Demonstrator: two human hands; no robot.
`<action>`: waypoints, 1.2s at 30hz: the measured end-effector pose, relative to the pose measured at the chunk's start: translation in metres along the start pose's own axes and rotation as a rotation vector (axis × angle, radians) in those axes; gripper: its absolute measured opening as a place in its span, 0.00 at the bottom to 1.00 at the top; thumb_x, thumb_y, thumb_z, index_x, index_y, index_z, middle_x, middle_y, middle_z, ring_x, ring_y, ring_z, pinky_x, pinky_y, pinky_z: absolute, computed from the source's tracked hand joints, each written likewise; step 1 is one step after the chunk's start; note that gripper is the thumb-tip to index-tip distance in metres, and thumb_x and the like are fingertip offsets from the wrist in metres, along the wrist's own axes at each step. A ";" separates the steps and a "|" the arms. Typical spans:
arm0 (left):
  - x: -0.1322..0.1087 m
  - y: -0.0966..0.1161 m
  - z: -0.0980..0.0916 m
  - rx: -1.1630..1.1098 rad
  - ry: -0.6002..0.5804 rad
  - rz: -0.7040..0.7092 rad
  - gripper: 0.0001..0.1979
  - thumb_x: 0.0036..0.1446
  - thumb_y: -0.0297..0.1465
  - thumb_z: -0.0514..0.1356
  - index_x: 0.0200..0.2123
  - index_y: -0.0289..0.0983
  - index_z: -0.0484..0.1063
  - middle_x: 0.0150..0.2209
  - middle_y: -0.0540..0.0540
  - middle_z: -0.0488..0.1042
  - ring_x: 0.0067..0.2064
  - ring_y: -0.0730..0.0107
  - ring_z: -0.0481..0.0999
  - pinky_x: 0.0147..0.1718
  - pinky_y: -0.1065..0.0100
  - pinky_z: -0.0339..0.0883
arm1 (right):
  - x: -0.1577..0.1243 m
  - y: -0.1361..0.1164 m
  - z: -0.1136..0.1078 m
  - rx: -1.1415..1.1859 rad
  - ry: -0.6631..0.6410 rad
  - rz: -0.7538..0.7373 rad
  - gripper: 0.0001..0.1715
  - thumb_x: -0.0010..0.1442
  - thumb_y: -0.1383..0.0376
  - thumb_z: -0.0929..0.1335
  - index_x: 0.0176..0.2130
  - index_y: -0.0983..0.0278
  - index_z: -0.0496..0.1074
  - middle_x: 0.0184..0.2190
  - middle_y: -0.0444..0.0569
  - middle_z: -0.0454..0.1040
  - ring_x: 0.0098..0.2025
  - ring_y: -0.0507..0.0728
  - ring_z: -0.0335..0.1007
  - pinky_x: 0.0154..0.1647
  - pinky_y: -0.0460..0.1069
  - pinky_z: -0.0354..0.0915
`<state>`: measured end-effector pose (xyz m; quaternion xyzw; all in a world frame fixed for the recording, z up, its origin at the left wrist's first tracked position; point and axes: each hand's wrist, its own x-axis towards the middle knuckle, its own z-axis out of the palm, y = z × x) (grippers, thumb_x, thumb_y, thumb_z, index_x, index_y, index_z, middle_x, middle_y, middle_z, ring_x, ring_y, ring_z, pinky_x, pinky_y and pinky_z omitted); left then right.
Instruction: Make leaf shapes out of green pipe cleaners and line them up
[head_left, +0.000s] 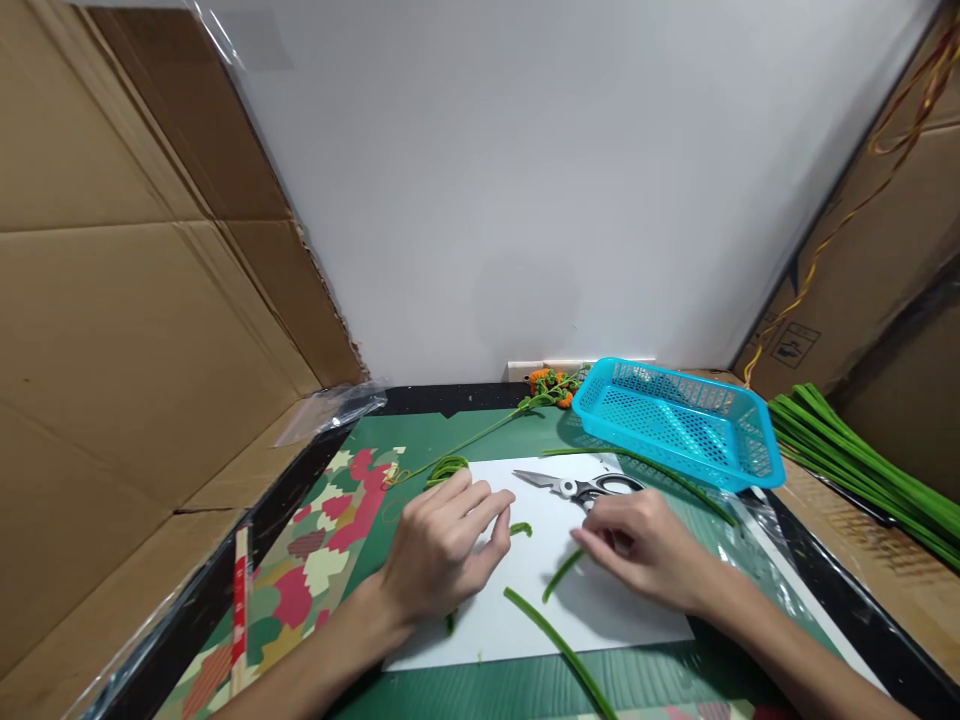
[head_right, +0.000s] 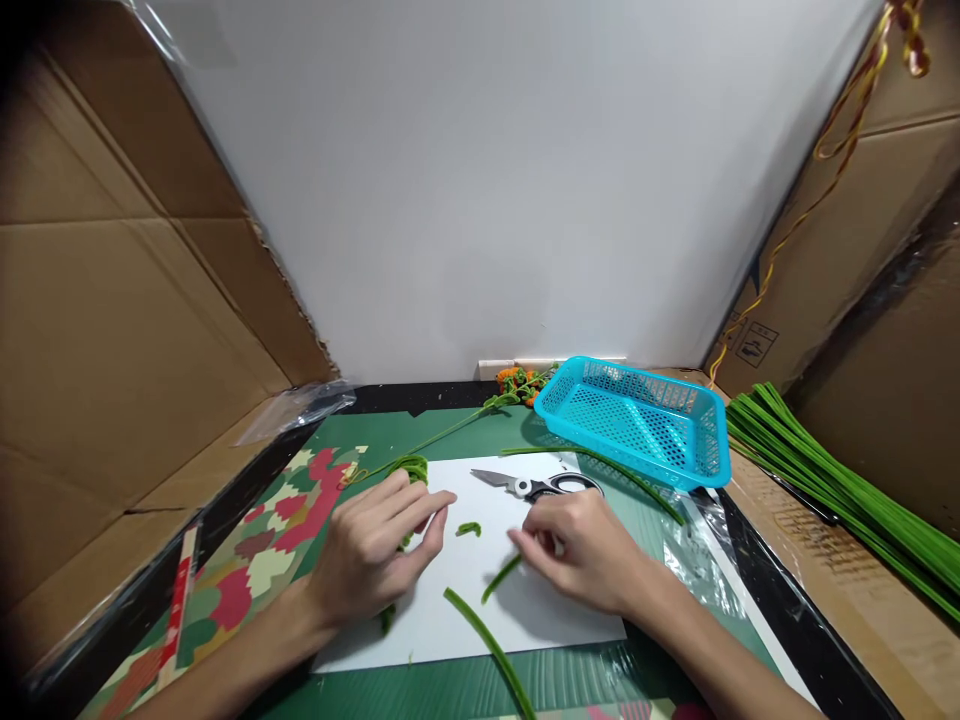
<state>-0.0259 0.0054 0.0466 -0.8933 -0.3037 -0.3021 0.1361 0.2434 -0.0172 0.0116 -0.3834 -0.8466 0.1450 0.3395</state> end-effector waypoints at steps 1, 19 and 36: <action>0.000 -0.001 0.000 0.017 0.024 0.018 0.07 0.65 0.22 0.60 0.40 0.35 0.79 0.27 0.48 0.76 0.31 0.63 0.68 0.32 0.63 0.60 | -0.001 -0.005 0.001 0.018 -0.103 -0.029 0.20 0.73 0.61 0.68 0.28 0.62 0.73 0.22 0.41 0.73 0.23 0.50 0.65 0.27 0.47 0.54; -0.015 0.033 0.011 -0.160 0.028 0.290 0.09 0.58 0.22 0.57 0.38 0.35 0.77 0.21 0.50 0.68 0.24 0.63 0.62 0.21 0.60 0.51 | 0.003 0.040 -0.017 -0.737 0.001 0.542 0.13 0.76 0.63 0.64 0.54 0.59 0.77 0.40 0.49 0.86 0.34 0.60 0.81 0.27 0.50 0.44; -0.031 0.060 0.021 -0.289 -0.323 0.486 0.03 0.57 0.27 0.63 0.36 0.37 0.73 0.29 0.49 0.72 0.26 0.65 0.69 0.20 0.60 0.60 | 0.010 0.044 -0.011 -0.701 -0.213 0.744 0.20 0.78 0.61 0.59 0.60 0.58 0.73 0.39 0.54 0.85 0.39 0.66 0.83 0.31 0.50 0.55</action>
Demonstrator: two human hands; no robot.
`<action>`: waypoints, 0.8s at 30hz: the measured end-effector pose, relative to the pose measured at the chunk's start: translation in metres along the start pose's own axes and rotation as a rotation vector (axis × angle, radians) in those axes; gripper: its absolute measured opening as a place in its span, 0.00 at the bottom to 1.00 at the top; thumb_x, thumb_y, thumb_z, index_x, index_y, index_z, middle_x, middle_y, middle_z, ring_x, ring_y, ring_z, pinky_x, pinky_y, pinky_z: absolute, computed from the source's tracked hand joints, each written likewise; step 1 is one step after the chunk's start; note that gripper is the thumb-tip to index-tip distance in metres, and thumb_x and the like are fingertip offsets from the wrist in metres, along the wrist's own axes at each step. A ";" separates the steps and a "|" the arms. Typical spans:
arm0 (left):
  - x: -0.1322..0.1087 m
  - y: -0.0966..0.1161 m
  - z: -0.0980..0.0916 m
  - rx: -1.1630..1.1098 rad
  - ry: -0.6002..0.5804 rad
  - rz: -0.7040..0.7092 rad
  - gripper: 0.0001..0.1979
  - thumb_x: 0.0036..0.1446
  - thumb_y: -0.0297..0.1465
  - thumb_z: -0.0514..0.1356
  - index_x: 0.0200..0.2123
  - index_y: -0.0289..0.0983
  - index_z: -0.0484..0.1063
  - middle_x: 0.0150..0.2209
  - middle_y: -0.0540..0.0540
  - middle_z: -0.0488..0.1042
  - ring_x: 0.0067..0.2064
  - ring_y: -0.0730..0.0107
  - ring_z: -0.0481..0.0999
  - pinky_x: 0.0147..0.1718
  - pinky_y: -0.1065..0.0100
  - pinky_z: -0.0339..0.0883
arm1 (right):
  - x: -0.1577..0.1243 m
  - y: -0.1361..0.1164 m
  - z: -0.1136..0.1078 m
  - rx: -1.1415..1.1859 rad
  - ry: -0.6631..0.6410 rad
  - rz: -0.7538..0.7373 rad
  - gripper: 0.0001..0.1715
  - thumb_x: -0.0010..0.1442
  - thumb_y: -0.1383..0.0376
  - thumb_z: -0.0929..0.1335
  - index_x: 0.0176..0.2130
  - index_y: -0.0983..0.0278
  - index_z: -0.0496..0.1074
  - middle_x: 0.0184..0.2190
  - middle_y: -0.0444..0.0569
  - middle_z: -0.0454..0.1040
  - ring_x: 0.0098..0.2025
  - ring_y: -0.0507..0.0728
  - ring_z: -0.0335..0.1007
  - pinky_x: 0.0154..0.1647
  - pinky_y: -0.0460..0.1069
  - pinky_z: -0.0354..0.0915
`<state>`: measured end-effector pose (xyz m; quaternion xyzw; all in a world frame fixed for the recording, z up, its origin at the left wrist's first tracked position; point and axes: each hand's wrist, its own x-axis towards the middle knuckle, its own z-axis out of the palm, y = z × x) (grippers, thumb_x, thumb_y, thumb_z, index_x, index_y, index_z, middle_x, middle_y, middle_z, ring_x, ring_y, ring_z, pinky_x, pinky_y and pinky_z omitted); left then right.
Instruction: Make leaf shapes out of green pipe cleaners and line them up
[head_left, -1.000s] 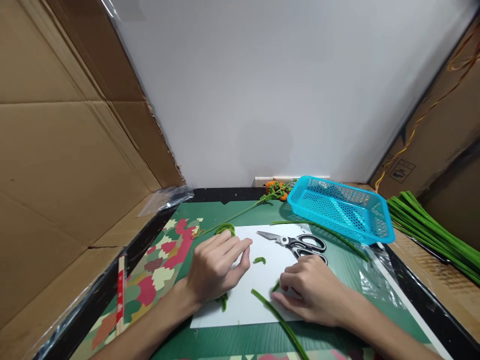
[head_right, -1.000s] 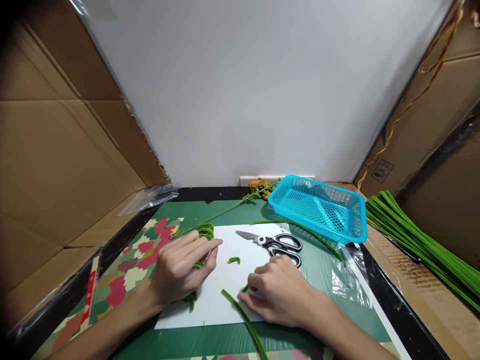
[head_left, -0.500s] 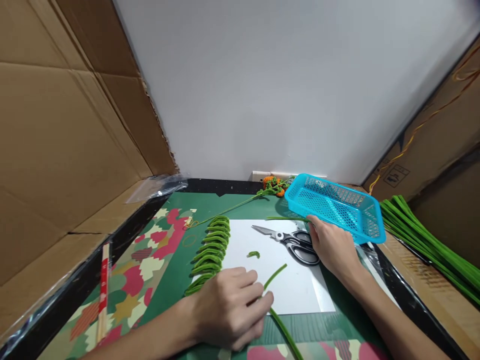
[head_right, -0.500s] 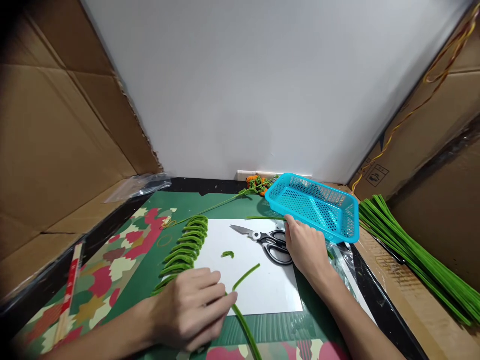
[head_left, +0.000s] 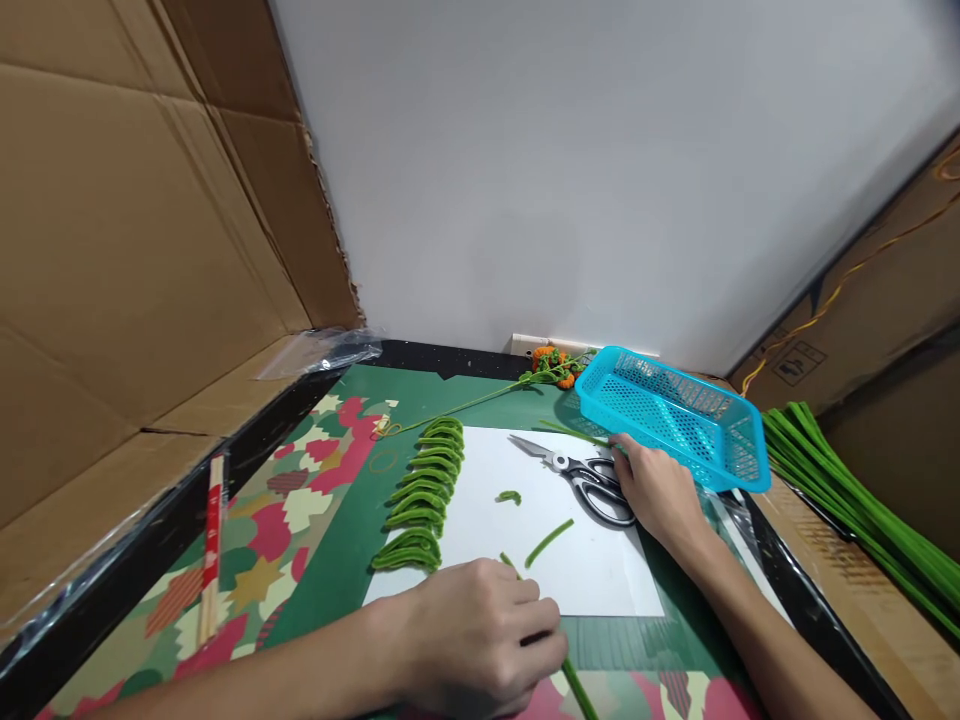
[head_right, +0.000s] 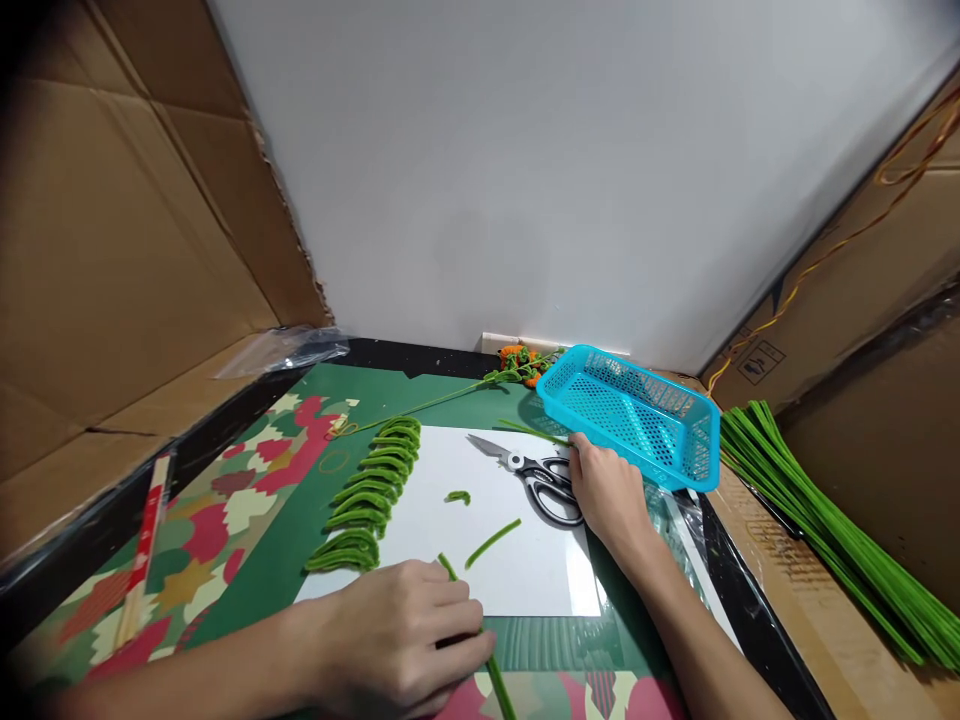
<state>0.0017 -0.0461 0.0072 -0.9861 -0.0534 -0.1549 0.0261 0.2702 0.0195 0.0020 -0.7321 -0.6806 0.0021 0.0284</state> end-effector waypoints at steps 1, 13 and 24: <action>0.001 0.001 -0.001 -0.023 -0.013 0.005 0.04 0.56 0.28 0.65 0.36 0.37 0.73 0.30 0.49 0.72 0.27 0.66 0.69 0.20 0.60 0.60 | 0.000 0.000 0.000 0.001 0.003 0.006 0.19 0.78 0.61 0.58 0.57 0.58 0.74 0.38 0.54 0.85 0.39 0.65 0.83 0.30 0.50 0.53; 0.005 0.000 0.000 -0.166 0.066 0.062 0.15 0.58 0.28 0.62 0.47 0.30 0.77 0.32 0.45 0.74 0.29 0.63 0.68 0.21 0.60 0.60 | 0.000 0.007 0.002 -0.047 0.093 -0.040 0.08 0.74 0.66 0.65 0.45 0.60 0.75 0.30 0.49 0.82 0.29 0.59 0.79 0.26 0.50 0.41; -0.001 -0.001 -0.010 -0.365 0.329 -0.183 0.22 0.57 0.18 0.54 0.55 0.33 0.72 0.42 0.38 0.78 0.34 0.63 0.78 0.29 0.66 0.72 | -0.027 0.003 -0.013 0.244 1.002 -0.531 0.07 0.76 0.67 0.66 0.48 0.65 0.74 0.21 0.42 0.79 0.15 0.49 0.69 0.21 0.46 0.57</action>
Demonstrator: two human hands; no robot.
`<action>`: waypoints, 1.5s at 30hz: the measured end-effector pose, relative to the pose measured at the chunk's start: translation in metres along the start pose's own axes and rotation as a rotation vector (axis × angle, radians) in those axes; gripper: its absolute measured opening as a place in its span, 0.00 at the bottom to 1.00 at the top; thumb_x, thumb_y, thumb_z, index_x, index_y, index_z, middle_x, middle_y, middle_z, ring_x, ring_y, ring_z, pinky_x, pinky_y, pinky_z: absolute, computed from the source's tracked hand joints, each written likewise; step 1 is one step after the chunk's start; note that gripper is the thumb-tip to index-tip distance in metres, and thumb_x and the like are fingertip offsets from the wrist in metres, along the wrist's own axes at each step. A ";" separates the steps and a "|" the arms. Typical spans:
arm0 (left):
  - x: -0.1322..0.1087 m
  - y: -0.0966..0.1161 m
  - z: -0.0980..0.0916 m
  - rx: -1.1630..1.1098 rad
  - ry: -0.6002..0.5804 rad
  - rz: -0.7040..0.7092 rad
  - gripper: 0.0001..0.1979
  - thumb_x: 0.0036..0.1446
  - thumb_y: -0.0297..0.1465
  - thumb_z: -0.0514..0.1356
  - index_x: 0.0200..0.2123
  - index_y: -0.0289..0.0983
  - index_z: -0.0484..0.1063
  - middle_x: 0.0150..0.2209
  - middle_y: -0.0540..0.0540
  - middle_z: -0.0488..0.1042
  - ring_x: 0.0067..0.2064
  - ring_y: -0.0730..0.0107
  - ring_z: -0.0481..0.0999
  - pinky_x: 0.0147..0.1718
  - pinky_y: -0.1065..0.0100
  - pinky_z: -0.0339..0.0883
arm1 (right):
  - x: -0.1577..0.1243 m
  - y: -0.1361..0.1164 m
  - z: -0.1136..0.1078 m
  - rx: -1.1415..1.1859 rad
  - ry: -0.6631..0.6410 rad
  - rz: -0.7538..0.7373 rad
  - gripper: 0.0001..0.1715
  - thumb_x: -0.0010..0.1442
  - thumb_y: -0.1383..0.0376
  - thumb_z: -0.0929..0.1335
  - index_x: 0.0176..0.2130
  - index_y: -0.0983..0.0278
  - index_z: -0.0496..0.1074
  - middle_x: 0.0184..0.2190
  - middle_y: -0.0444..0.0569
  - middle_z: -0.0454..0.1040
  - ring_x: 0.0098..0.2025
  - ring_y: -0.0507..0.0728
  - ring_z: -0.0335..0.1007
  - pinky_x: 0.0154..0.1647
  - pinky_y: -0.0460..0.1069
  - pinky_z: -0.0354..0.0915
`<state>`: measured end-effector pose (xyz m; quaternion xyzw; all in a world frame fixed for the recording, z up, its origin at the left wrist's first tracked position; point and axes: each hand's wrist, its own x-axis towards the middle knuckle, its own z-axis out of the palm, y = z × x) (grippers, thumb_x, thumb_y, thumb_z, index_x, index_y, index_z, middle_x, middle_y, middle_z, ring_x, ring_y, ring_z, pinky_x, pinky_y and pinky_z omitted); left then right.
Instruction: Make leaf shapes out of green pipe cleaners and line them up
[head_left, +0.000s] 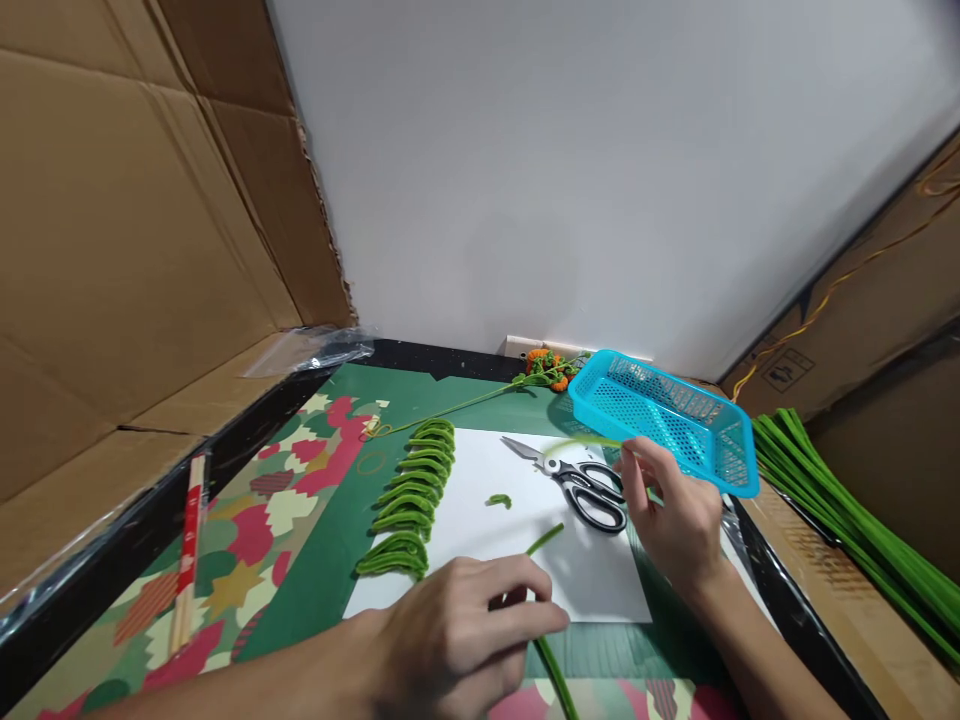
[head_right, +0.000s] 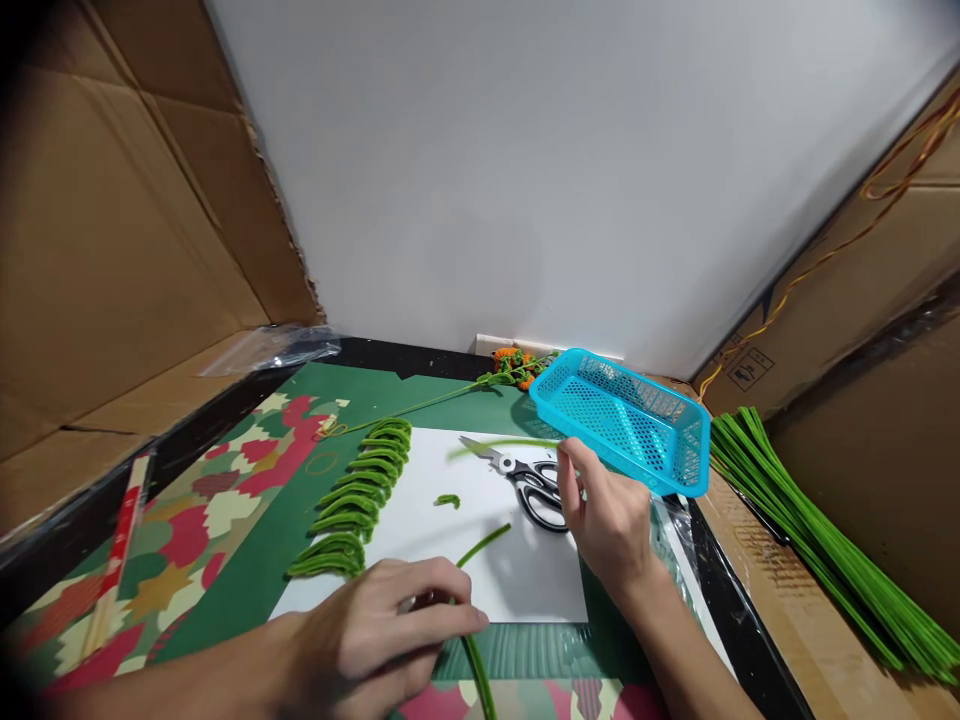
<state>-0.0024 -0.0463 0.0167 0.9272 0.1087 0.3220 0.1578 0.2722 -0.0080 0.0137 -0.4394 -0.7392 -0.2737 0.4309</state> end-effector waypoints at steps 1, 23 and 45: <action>-0.001 0.000 -0.001 -0.011 0.025 -0.036 0.23 0.57 0.18 0.54 0.55 0.33 0.72 0.42 0.38 0.78 0.34 0.64 0.78 0.30 0.68 0.72 | 0.001 -0.004 -0.003 0.080 0.031 0.012 0.06 0.75 0.68 0.67 0.49 0.65 0.74 0.27 0.45 0.84 0.18 0.49 0.74 0.22 0.45 0.62; -0.002 -0.003 0.003 -0.253 0.149 -0.318 0.16 0.68 0.22 0.51 0.47 0.37 0.78 0.44 0.40 0.76 0.32 0.71 0.74 0.30 0.70 0.70 | 0.004 -0.010 -0.003 0.587 -0.107 0.251 0.14 0.71 0.73 0.67 0.52 0.61 0.76 0.43 0.51 0.83 0.34 0.55 0.84 0.31 0.48 0.78; -0.002 -0.005 0.002 -0.453 0.403 -0.560 0.16 0.75 0.39 0.55 0.38 0.39 0.77 0.36 0.47 0.70 0.39 0.66 0.70 0.40 0.66 0.66 | 0.005 -0.009 -0.002 0.513 -0.490 -0.038 0.14 0.61 0.72 0.65 0.37 0.60 0.79 0.40 0.48 0.83 0.35 0.57 0.76 0.38 0.52 0.64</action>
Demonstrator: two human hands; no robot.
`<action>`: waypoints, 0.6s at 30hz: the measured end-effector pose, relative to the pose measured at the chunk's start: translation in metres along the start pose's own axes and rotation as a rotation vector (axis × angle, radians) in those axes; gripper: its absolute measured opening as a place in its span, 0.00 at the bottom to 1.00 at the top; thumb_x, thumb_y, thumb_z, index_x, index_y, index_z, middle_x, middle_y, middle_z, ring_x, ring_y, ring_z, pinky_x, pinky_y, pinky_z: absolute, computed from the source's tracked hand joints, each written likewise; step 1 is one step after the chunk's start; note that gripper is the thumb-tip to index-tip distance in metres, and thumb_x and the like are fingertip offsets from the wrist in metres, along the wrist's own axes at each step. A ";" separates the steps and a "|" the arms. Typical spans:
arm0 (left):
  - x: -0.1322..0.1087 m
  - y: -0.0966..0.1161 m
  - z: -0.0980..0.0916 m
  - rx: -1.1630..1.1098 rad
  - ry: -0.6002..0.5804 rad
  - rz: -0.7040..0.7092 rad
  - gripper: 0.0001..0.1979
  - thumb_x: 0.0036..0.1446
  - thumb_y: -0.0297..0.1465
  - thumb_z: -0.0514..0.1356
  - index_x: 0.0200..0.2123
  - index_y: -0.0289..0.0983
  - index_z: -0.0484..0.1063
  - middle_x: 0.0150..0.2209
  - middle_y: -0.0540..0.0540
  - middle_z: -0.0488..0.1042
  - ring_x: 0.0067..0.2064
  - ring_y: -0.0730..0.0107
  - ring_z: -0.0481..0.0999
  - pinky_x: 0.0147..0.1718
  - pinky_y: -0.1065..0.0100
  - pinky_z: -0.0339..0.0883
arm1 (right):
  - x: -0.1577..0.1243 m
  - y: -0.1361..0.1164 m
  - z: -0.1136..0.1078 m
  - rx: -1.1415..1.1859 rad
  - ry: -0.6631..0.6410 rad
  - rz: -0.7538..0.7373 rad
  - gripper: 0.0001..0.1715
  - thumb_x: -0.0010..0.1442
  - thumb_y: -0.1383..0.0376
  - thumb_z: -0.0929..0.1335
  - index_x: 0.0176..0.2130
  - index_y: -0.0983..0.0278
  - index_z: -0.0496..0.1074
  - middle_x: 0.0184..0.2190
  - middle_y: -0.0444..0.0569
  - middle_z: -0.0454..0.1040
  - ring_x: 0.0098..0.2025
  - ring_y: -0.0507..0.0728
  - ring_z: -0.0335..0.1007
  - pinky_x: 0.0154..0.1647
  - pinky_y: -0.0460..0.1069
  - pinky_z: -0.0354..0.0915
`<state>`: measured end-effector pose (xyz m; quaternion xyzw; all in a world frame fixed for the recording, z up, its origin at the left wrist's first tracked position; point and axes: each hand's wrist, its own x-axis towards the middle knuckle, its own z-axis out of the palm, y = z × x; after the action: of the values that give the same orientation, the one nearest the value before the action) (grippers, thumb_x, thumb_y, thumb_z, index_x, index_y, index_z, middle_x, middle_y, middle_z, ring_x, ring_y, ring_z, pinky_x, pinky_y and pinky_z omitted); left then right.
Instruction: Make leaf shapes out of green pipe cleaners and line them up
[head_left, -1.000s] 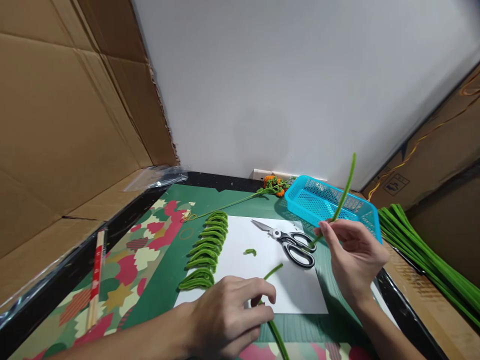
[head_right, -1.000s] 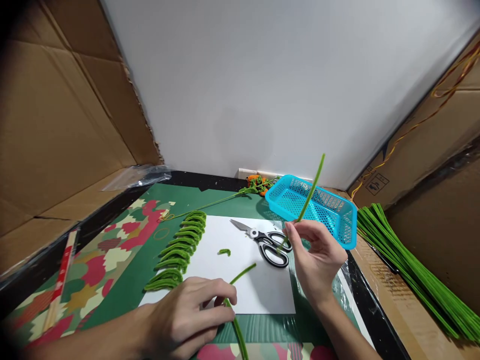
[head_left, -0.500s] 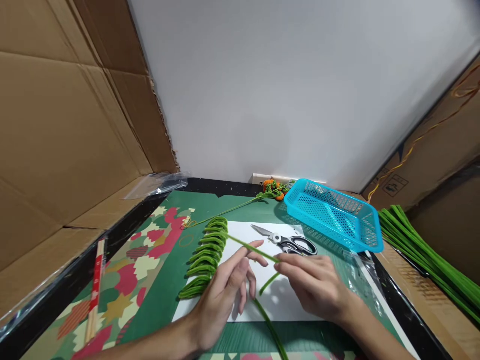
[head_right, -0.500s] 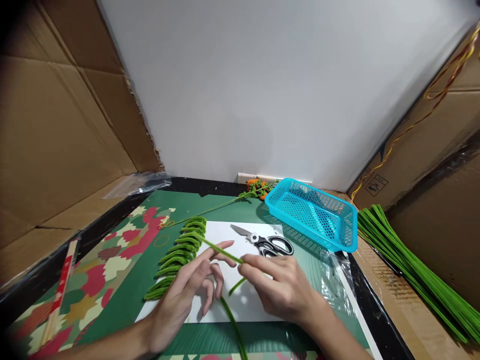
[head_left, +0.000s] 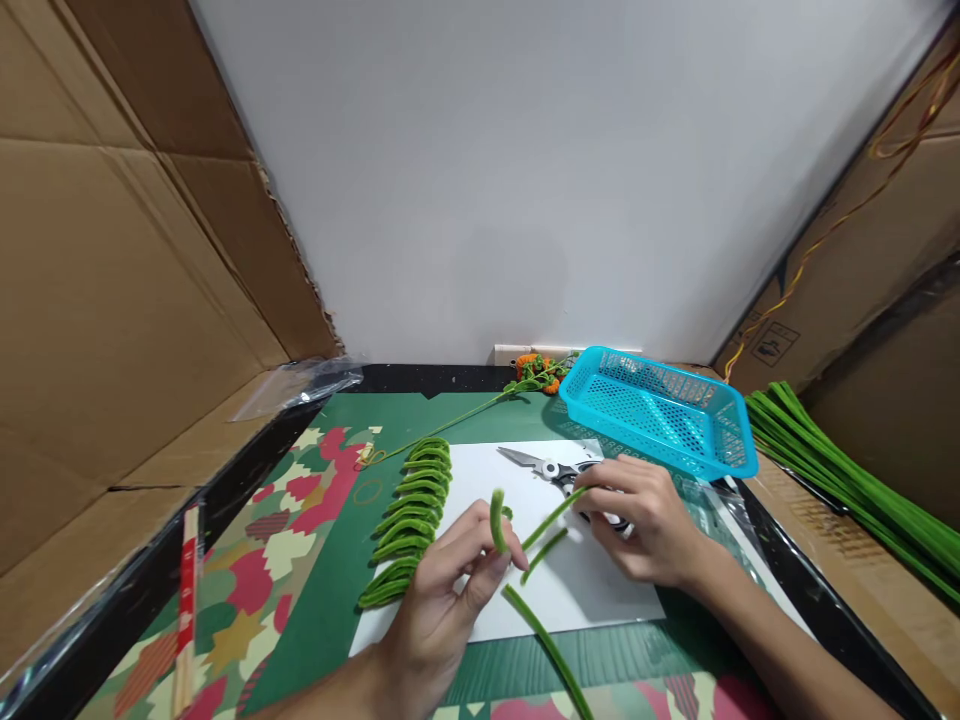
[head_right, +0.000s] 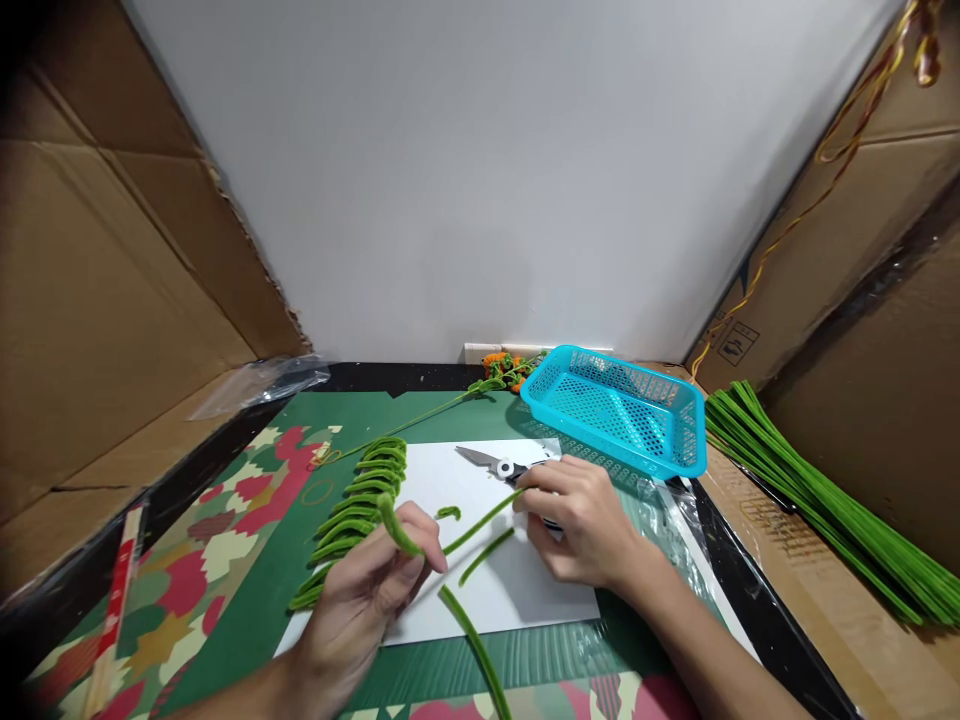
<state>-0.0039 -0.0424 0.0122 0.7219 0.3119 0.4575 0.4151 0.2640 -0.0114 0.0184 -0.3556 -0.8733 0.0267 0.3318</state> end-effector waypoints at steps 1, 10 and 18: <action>0.000 -0.001 0.000 0.002 0.033 0.004 0.17 0.75 0.39 0.55 0.36 0.39 0.76 0.36 0.47 0.69 0.38 0.65 0.70 0.39 0.66 0.67 | 0.001 0.001 -0.003 0.013 0.023 0.043 0.14 0.62 0.72 0.64 0.36 0.60 0.80 0.39 0.48 0.83 0.36 0.58 0.75 0.39 0.52 0.64; -0.001 -0.008 -0.001 -0.074 0.013 -0.102 0.18 0.77 0.39 0.50 0.35 0.38 0.70 0.37 0.47 0.72 0.36 0.68 0.72 0.39 0.66 0.68 | 0.005 0.019 -0.014 1.001 0.039 0.382 0.15 0.66 0.56 0.72 0.35 0.65 0.81 0.28 0.48 0.78 0.26 0.54 0.73 0.29 0.49 0.71; 0.000 -0.004 -0.003 -0.020 -0.031 -0.102 0.17 0.77 0.40 0.50 0.40 0.39 0.73 0.43 0.43 0.75 0.44 0.62 0.74 0.41 0.65 0.67 | 0.008 -0.011 -0.006 1.436 -0.269 0.409 0.13 0.68 0.57 0.73 0.44 0.65 0.78 0.30 0.48 0.83 0.28 0.55 0.82 0.33 0.50 0.78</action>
<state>-0.0065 -0.0394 0.0095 0.7079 0.3370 0.4276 0.4500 0.2566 -0.0152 0.0305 -0.2010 -0.5910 0.6929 0.3609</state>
